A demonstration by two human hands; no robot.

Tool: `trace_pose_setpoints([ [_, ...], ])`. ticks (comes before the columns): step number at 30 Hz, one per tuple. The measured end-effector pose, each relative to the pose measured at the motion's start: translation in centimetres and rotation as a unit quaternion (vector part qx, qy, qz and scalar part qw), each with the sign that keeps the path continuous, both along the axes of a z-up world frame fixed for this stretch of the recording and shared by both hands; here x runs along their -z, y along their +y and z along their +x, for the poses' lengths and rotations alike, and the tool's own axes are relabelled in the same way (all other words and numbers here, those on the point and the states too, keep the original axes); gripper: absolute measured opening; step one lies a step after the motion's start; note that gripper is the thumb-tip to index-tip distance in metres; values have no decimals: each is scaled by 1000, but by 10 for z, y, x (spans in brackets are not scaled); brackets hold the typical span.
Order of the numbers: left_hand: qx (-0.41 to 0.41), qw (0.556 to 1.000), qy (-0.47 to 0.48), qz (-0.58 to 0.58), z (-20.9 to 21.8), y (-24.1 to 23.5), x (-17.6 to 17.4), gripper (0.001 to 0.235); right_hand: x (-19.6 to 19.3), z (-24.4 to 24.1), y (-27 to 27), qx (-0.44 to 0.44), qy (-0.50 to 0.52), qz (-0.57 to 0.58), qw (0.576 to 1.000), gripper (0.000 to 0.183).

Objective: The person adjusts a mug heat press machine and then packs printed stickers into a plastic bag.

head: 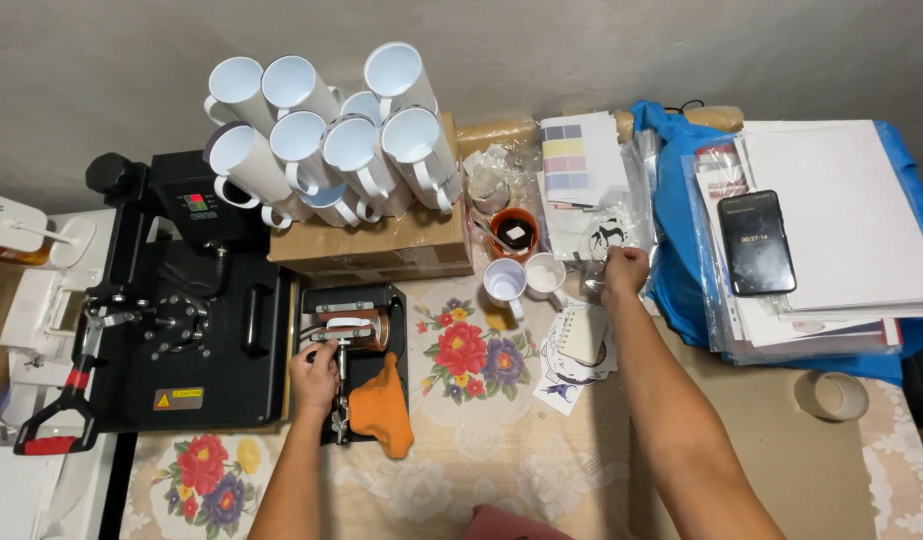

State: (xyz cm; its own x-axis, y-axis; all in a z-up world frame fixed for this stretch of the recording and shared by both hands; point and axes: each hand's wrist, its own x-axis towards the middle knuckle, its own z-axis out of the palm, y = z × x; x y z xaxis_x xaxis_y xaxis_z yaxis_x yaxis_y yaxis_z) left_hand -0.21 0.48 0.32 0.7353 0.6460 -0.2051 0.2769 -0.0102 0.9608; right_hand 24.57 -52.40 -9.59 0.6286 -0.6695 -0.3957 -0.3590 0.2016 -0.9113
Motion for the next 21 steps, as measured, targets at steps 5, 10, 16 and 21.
trace_pose_setpoints([
  [5, 9, 1000, 5, -6, -1, 1, 5, 52, -57, -8, 33, -23, -96, 39, 994, 22],
  [10, 4, 1000, 1, -14, 0, 0, 7, 49, -69, 7, 76, -125, -124, 45, 983, 23],
  [16, 4, 1000, 2, -2, 0, -6, -6, 48, -36, 32, 93, -259, 11, -188, 947, 66],
  [21, 5, 1000, -2, -1, -2, -4, 3, 47, -9, 13, 81, -143, -19, -346, 927, 64],
])
